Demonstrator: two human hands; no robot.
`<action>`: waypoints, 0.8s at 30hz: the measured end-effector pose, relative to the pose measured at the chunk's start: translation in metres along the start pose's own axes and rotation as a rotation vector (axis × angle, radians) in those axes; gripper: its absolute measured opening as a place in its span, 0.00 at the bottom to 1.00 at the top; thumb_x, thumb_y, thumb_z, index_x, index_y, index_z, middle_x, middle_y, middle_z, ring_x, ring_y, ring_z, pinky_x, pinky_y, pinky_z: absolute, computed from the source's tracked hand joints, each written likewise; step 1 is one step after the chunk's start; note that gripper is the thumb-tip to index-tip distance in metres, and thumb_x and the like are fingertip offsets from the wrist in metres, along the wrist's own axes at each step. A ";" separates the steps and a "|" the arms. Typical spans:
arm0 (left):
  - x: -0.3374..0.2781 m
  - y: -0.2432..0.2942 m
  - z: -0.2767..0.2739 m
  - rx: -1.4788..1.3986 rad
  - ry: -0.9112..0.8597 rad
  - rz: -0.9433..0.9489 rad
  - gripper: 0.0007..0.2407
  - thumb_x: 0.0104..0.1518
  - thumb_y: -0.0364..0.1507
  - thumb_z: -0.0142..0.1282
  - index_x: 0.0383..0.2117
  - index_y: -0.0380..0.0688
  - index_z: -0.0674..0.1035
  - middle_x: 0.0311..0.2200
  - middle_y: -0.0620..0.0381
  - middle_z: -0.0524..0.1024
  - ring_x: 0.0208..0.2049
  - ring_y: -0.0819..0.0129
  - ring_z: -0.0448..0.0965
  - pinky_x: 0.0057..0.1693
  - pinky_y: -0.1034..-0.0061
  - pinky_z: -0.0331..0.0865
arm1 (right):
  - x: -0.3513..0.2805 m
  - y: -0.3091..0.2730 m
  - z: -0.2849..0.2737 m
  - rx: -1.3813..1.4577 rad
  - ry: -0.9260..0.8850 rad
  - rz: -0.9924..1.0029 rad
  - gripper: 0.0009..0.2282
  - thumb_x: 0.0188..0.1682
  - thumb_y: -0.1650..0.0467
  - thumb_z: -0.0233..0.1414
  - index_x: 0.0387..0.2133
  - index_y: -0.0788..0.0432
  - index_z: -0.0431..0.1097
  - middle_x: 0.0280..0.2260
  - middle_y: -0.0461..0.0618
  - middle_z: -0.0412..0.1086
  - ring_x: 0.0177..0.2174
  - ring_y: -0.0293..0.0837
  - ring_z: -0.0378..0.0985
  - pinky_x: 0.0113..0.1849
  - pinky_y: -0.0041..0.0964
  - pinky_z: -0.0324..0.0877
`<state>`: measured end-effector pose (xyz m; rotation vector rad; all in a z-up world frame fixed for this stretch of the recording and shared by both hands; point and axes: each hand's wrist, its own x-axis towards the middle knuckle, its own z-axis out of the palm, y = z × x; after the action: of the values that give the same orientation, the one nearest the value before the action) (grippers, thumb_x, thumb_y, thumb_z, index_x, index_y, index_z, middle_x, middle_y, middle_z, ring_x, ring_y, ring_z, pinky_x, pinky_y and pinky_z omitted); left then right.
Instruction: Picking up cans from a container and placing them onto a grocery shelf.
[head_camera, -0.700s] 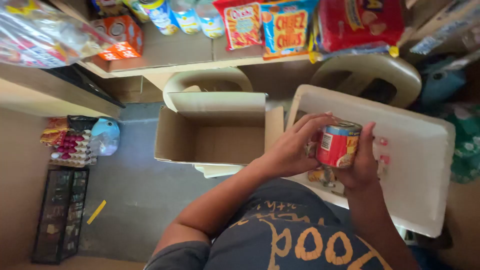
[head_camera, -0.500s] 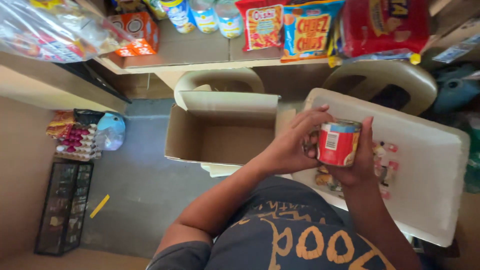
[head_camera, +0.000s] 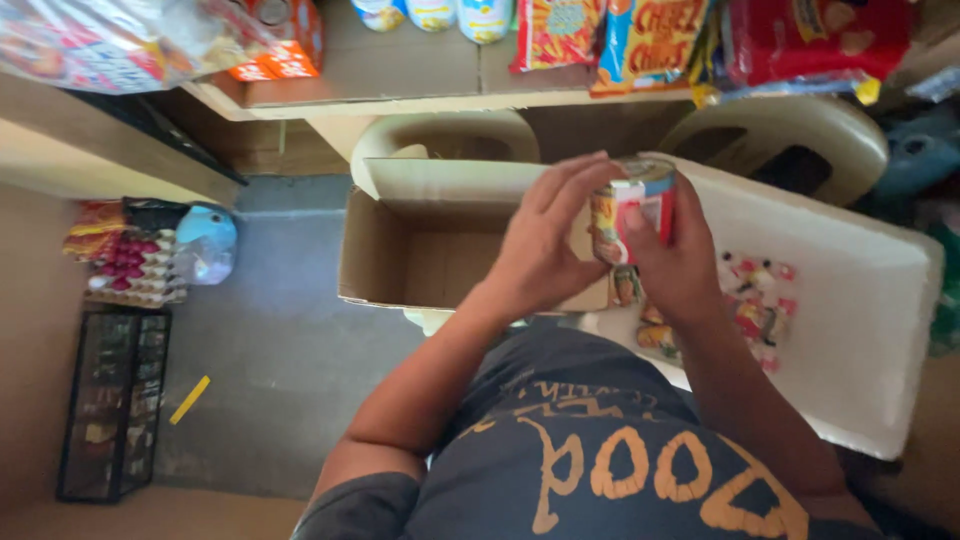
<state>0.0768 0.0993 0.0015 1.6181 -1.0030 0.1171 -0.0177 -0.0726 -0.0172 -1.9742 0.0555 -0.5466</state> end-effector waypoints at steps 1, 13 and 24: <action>0.001 0.002 -0.001 -0.013 -0.008 0.000 0.34 0.40 0.27 0.73 0.59 0.48 0.71 0.62 0.49 0.69 0.65 0.52 0.69 0.70 0.62 0.66 | 0.002 -0.008 -0.003 -0.009 0.007 0.009 0.23 0.65 0.60 0.48 0.61 0.70 0.60 0.52 0.59 0.67 0.51 0.46 0.70 0.54 0.42 0.68; -0.002 0.003 -0.008 -0.268 -0.054 -0.063 0.36 0.40 0.24 0.73 0.62 0.45 0.69 0.61 0.48 0.69 0.65 0.53 0.71 0.69 0.66 0.67 | 0.003 -0.002 -0.006 1.235 -0.283 0.491 0.34 0.58 0.48 0.37 0.66 0.62 0.57 0.55 0.64 0.70 0.46 0.58 0.79 0.49 0.52 0.75; -0.002 -0.018 -0.052 0.025 -0.045 -0.136 0.35 0.40 0.21 0.66 0.62 0.52 0.69 0.62 0.47 0.66 0.64 0.45 0.70 0.64 0.63 0.72 | 0.045 -0.005 0.040 0.273 -0.114 0.241 0.26 0.54 0.73 0.56 0.66 0.62 0.57 0.49 0.50 0.68 0.47 0.37 0.74 0.49 0.33 0.75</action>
<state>0.1097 0.1439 0.0032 1.7132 -0.9258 0.0013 0.0377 -0.0490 -0.0107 -1.6987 0.1385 -0.2684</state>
